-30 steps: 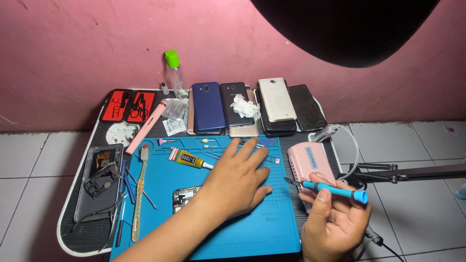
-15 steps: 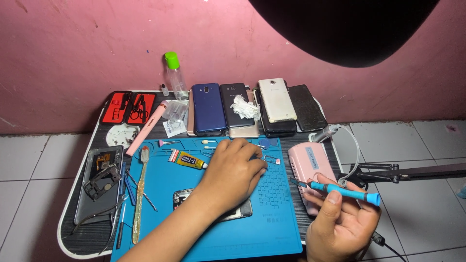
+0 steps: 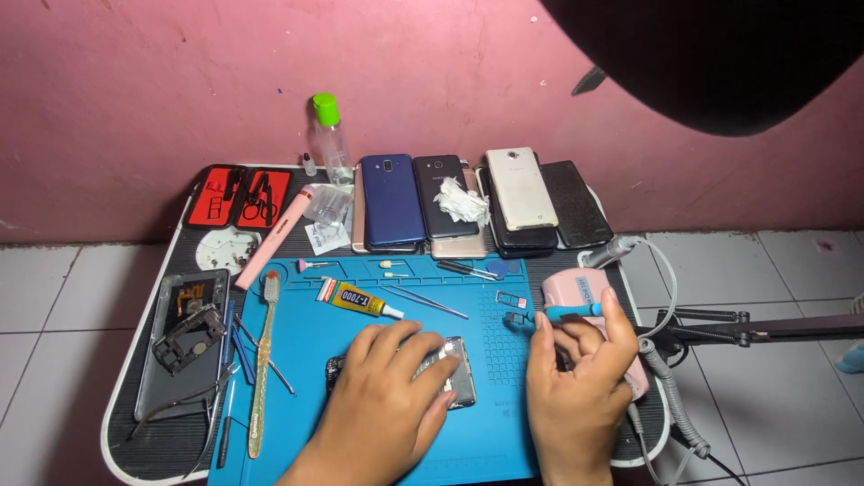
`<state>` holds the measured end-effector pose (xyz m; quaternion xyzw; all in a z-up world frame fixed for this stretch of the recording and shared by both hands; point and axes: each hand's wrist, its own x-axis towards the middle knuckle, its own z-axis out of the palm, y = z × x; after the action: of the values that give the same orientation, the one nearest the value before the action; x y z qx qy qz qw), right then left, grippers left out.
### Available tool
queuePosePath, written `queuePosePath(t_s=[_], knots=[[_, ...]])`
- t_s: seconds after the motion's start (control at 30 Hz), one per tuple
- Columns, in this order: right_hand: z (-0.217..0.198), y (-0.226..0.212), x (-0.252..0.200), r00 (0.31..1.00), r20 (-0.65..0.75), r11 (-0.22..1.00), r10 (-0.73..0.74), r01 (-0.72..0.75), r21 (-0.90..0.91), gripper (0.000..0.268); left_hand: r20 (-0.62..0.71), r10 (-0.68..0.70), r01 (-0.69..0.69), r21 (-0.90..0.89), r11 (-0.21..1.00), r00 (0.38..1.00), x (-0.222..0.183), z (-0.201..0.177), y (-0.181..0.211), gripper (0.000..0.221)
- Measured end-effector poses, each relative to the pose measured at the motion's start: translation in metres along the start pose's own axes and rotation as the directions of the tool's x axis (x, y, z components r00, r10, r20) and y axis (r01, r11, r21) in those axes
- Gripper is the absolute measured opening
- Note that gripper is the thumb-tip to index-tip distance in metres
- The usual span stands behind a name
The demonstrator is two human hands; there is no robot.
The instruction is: The person uses a screwdriver to remove screws from the back of a disassembled smartphone. They then use a toothbrush to clean the internal components of the phone.
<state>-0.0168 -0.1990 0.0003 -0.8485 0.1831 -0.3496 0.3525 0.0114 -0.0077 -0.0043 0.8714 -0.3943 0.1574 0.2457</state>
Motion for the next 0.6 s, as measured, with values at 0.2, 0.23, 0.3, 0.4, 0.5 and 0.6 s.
queuePosePath(t_s=[0.2,0.23,0.3,0.4,0.5,0.6], knots=[[0.006,-0.003,0.001,0.995,-0.008,0.995,-0.095,0.096,0.042,0.068,-0.005,-0.014,0.014,-0.025,1.000,1.000,-0.016,0.006,-0.005,0.038],[0.007,-0.003,0.001,0.995,-0.001,0.994,-0.103,0.103,0.043,0.068,-0.011,-0.023,0.022,-0.025,0.999,1.000,-0.016,0.006,-0.005,0.038],[0.008,-0.003,0.000,0.999,0.005,0.998,-0.047,0.046,0.043,0.068,0.007,-0.017,0.017,-0.054,0.998,1.000,-0.016,0.005,-0.006,0.038],[0.009,-0.003,0.000,0.998,-0.024,0.998,-0.054,0.054,0.030,0.069,-0.007,-0.029,0.028,-0.053,0.998,1.000,-0.017,0.007,-0.006,0.041],[0.006,-0.005,0.000,0.998,-0.058,0.999,-0.036,0.036,-0.005,0.073,-0.068,-0.056,0.055,-0.019,0.998,0.996,-0.015,0.004,-0.004,0.040],[0.003,-0.018,-0.004,0.991,-0.120,0.934,0.064,-0.018,0.357,0.071,-0.136,-0.192,0.166,-0.183,0.969,0.972,-0.006,-0.005,0.004,0.037]])
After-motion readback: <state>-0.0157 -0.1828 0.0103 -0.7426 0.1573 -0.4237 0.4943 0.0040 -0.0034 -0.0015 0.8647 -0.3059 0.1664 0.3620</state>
